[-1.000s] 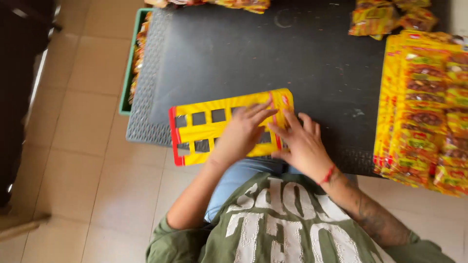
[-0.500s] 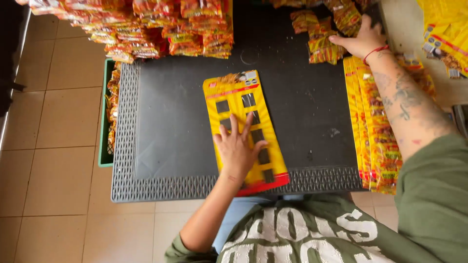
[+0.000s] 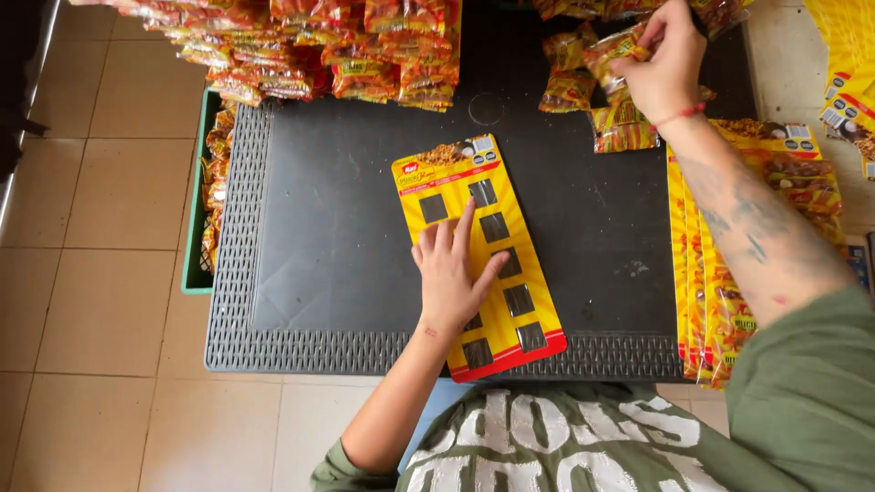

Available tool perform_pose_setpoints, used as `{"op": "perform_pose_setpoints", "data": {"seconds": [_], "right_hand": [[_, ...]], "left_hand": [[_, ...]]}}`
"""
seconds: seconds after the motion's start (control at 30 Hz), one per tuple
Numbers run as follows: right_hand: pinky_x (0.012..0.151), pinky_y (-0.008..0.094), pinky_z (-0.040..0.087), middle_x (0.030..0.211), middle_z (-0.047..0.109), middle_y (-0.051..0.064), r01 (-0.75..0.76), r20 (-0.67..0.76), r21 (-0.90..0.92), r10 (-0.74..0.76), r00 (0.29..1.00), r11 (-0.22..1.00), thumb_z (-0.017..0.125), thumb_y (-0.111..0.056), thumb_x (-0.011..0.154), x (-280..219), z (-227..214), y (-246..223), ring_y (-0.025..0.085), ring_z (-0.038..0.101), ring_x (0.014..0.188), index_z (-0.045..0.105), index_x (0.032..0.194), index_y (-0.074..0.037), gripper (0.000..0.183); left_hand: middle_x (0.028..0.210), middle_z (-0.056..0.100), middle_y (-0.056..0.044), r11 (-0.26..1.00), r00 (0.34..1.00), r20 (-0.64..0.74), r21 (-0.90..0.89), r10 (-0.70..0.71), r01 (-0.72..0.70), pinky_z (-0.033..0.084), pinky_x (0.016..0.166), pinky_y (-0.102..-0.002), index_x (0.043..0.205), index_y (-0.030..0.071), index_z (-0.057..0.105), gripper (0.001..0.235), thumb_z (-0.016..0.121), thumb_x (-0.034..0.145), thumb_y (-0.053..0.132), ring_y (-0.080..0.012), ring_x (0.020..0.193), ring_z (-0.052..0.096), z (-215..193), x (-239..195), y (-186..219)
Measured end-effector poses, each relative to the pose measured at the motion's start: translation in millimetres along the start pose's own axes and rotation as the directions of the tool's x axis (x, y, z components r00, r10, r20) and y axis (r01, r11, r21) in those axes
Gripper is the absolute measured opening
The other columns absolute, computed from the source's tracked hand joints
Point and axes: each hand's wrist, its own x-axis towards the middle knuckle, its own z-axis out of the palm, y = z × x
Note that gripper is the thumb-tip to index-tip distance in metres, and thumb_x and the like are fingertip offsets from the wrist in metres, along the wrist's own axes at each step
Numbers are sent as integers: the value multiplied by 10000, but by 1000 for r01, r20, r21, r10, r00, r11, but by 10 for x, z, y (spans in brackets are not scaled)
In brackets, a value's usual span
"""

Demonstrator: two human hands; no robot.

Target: The person places small snack packets into the slots of a yellow cardboard backing sheet. They pick packets from a nearby pile and insert them one by one into the designated openings, completing several sheets.

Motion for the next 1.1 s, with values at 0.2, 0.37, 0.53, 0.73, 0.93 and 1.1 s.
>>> {"op": "perform_pose_setpoints", "data": {"seconds": [0.2,0.37,0.53,0.73,0.93,1.1], "right_hand": [[876,274,539,1127,513,109,-172,345,514,-19,938,840,891,161,733,-1216,-801,-1957,180,569,1010,395,1176,-69,704],[858,287,577,1325,625,226,-458,489,497,199,850,737,847,10,755,-2018,-1078,-2410,244,669,1157,392,1289,-69,706],[965,356,643,1084,729,140,-569,435,762,407,803,307,745,18,917,-2611,-985,-1989,224,745,1056,650,1033,-23,155],[731,355,582,798,695,193,-570,556,801,123,822,182,840,-41,835,-2582,-1351,-1929,232,701,761,693,1023,36,251],[625,255,587,682,746,146,-574,621,543,167,766,613,861,92,693,-2802,-1109,-2093,137,722,642,754,867,37,211],[647,226,570,799,758,105,-613,592,484,282,755,625,859,11,810,-2862,-847,-1961,70,671,683,719,1005,12,239]], "left_hand": [[1457,617,-125,204,992,78,-974,-102,98,551,1070,-371,1504,125,494,627,697,946,330,-242,1277,639,-94,-149,338],[1090,740,-106,-163,974,156,-978,-162,129,671,767,-276,1111,21,732,232,762,945,180,-169,922,734,99,-441,463],[957,711,-162,-173,985,159,-974,-64,146,632,748,-340,1010,-6,698,83,734,940,21,-241,886,742,87,-846,430],[991,741,-174,13,995,99,-995,7,99,569,940,-373,1049,-4,722,207,628,1016,177,-233,1016,720,-231,-1072,252],[952,748,-140,398,970,204,-907,131,137,601,869,-384,1081,37,737,283,837,855,176,-267,926,739,-432,-1067,370],[819,748,-170,654,962,247,-748,116,114,627,740,-375,958,19,764,71,770,905,64,-323,769,755,-165,-979,305]]}}
